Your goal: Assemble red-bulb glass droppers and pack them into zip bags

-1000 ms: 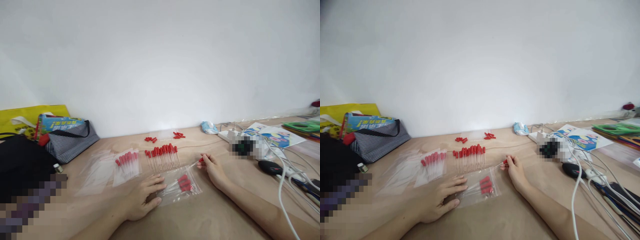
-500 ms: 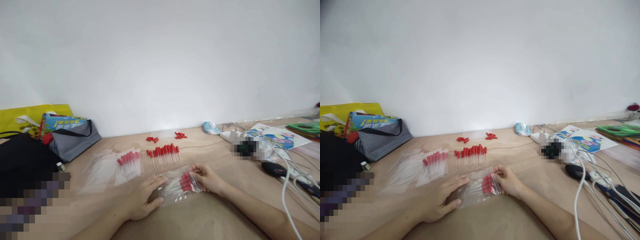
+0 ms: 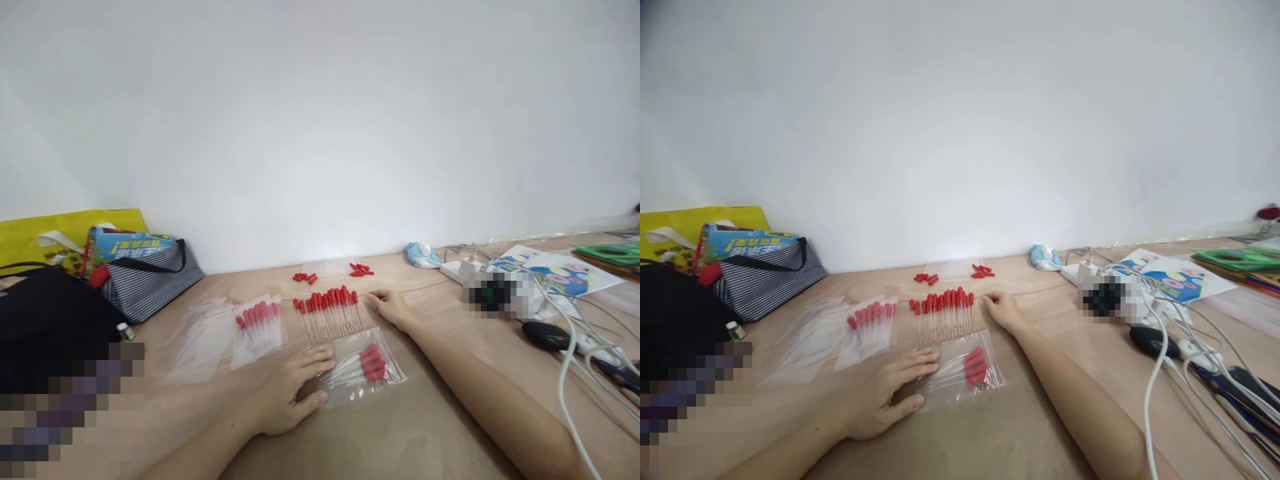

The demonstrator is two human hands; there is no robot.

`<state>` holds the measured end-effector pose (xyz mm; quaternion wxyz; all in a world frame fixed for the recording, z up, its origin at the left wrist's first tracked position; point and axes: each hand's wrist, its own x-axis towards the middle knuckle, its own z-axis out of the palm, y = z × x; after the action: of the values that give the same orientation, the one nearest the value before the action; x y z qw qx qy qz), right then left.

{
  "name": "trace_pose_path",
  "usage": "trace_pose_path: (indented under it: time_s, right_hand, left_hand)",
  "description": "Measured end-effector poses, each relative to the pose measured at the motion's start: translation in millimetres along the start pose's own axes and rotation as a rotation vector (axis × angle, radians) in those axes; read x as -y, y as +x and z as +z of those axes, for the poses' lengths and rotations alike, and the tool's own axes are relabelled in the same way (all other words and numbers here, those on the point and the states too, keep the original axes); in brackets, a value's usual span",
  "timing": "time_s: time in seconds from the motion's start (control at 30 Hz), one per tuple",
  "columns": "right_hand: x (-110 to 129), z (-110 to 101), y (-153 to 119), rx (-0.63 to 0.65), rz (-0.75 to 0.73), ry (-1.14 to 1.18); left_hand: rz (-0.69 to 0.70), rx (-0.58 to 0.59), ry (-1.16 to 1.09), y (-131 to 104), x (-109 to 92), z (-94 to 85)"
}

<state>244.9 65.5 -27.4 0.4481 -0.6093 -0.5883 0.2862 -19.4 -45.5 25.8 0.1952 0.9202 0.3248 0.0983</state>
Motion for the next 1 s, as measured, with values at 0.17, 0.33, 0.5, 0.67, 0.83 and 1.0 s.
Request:
trace_pose_path:
  time_s: [0.17, 0.33, 0.5, 0.67, 0.83, 1.0]
  right_hand:
    - [5, 26, 30, -0.001, -0.009, -0.033]
    - [3, 30, 35, -0.032, 0.024, 0.067]
    - [-8, 2, 16, -0.114, 0.051, 0.329]
    - [-28, -37, -27, -0.283, 0.069, 0.528]
    - [-26, -51, -61, -0.318, 0.1, 0.727]
    - [-8, -42, -69, -0.289, 0.115, 0.771]
  left_hand:
    - [-0.012, -0.013, -0.016, 0, -2, -0.9]
    - [-0.013, -0.025, -0.046, 0, -6, -2.5]
    - [0.007, -0.033, -0.051, -1, -1, 0.0]
    - [0.004, -0.016, -0.032, 0, -1, 0.1]
    - [-0.007, -0.02, -0.029, 0, -3, -1.5]
    - [-0.016, -0.016, -0.012, -1, -4, -1.3]
